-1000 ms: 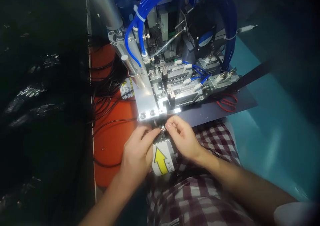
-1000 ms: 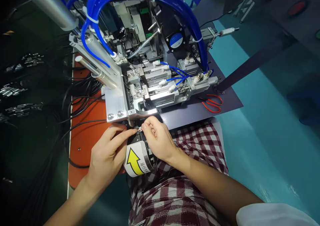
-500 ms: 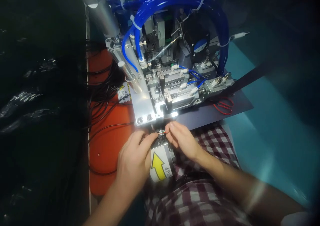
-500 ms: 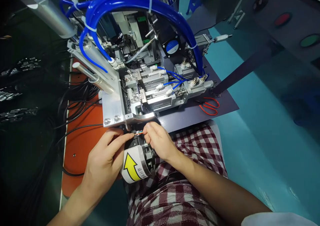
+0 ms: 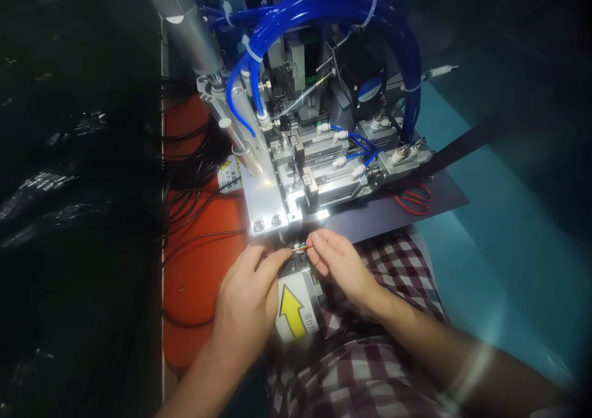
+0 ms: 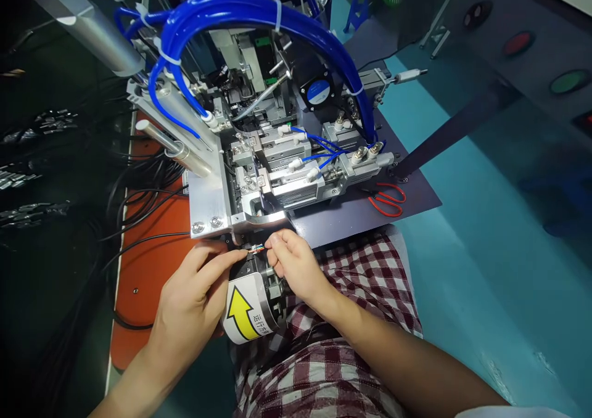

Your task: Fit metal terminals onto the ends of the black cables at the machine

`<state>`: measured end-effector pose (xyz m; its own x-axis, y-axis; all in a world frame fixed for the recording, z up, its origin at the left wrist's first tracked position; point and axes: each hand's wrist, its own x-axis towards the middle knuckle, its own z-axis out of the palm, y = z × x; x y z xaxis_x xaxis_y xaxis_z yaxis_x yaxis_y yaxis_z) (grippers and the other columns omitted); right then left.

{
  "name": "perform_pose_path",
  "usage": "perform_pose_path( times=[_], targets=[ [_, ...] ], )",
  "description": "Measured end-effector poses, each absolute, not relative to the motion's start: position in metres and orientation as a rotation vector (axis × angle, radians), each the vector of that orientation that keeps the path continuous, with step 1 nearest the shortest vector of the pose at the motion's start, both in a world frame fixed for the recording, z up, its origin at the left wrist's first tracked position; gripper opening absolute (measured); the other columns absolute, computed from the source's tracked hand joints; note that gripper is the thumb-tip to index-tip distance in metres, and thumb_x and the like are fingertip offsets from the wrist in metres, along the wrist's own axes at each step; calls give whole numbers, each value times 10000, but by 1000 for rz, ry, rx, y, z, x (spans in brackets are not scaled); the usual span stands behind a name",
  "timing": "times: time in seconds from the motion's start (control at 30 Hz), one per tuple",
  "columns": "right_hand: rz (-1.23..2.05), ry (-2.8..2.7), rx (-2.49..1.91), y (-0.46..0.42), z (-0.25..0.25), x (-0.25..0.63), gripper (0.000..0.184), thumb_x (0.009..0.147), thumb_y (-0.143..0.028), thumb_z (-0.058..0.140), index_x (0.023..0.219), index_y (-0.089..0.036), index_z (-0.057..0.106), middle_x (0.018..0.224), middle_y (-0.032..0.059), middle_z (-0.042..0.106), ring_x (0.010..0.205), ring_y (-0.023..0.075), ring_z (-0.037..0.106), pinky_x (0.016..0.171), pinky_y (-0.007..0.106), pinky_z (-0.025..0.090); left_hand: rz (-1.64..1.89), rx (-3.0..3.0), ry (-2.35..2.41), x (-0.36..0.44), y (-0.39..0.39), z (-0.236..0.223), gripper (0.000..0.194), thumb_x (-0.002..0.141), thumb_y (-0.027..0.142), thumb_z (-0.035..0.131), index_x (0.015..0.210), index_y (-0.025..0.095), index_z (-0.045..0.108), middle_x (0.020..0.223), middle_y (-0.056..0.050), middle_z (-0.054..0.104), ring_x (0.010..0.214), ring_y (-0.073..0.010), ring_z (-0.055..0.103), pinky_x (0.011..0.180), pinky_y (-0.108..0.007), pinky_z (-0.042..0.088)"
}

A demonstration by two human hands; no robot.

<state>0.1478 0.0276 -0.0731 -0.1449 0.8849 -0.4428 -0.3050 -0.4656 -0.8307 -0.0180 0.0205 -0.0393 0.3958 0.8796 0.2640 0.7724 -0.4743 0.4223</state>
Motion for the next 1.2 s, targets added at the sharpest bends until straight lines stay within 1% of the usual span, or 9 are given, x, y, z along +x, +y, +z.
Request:
perform_pose_path(
  times=[0.1,0.23,0.4,0.53,0.73,0.9,1.07,1.13,1.2],
  targets=[
    [1725,-840,-1235,27,-73,149,295,865,-448,546,741,-185,504,547,-71,428,469,73,334,447,235,250,665,2420,1464,-18,21,-39,277,867,48,463,1002,103,698,850,-84,595,767,-185,603,663,-297,531],
    [1639,-900,-1249,25,-75,147,254,838,-398,604,747,-185,502,564,-75,413,476,68,329,448,235,246,680,2413,1458,-18,20,-41,276,864,46,465,1007,98,695,846,-83,590,757,-184,597,649,-297,529],
    [1748,-809,-1192,25,-78,148,298,897,-451,507,752,-193,478,557,-70,434,465,73,354,465,239,283,695,2426,1453,-19,20,-42,275,863,43,465,1001,101,697,835,-81,584,758,-184,598,653,-295,531],
    [1678,-940,-1255,26,-77,148,322,933,-456,444,753,-192,484,565,-61,438,496,85,394,496,246,323,697,2414,1460,-19,20,-41,281,863,42,461,1010,106,692,838,-80,587,765,-183,601,659,-292,534],
    [1617,-893,-1254,27,-72,139,269,856,-411,572,736,-196,465,546,-82,395,464,71,327,445,232,248,650,2431,1469,-19,19,-39,301,852,35,450,1024,108,685,845,-82,587,771,-186,605,650,-292,533],
    [1715,-715,-1212,30,-71,138,278,795,-399,631,701,-189,475,532,-81,425,462,65,325,464,232,255,614,2433,1492,-18,20,-39,294,861,67,446,1015,127,689,835,-73,568,737,-179,593,607,-285,517],
    [1732,-751,-1196,31,-68,142,306,756,-427,660,691,-188,480,519,-83,436,473,69,337,492,237,279,638,2275,1452,-20,22,-34,278,883,113,431,990,175,680,907,-68,590,827,-177,621,698,-293,540],
    [1708,-799,-1208,31,-67,143,319,752,-444,656,683,-190,474,512,-84,432,473,71,342,497,239,287,600,2193,1480,-30,19,-29,264,887,138,436,1037,182,650,933,-65,623,860,-182,635,752,-311,544],
    [1687,-835,-1211,31,-66,142,324,751,-452,648,675,-191,470,510,-86,426,469,70,340,493,239,283,535,2109,1547,-46,11,-23,242,889,172,457,1075,177,613,924,-58,654,834,-179,645,746,-307,546]
  ],
)
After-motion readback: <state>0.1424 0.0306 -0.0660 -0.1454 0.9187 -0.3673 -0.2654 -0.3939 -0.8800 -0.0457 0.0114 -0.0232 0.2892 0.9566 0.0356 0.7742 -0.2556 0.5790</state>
